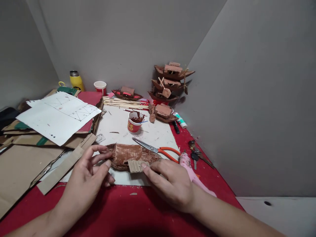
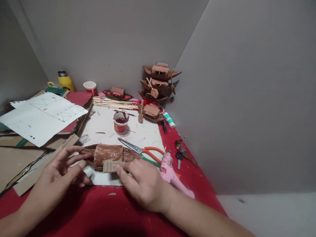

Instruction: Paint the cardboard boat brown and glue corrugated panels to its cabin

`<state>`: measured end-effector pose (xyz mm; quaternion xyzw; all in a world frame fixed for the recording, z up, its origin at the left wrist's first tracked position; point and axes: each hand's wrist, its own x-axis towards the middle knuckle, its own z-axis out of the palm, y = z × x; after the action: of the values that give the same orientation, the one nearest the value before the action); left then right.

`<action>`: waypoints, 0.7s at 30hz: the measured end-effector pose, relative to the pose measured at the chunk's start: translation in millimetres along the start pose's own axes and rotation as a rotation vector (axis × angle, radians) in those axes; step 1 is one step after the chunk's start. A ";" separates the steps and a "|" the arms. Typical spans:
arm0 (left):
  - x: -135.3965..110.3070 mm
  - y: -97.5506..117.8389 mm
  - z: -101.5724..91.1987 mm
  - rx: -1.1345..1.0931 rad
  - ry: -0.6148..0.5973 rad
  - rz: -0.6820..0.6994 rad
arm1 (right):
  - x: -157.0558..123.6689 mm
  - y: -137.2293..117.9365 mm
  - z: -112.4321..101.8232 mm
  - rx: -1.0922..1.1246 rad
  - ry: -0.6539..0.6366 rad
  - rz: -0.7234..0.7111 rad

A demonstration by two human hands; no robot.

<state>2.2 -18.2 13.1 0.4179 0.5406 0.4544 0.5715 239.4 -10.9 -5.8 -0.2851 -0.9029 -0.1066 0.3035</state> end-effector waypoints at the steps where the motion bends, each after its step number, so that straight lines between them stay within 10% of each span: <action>1: 1.6 -1.3 0.7 -0.001 -0.016 -0.020 | 1.3 0.5 2.0 0.005 -0.029 0.002; 21: 19.9 -5.5 15.6 0.050 -0.249 -0.095 | 12.5 -1.1 11.5 -0.071 -0.093 -0.113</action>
<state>18.2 0.1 4.0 0.4593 0.4958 0.3577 0.6444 225.0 -1.9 -7.3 -0.2490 -0.9263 -0.1419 0.2445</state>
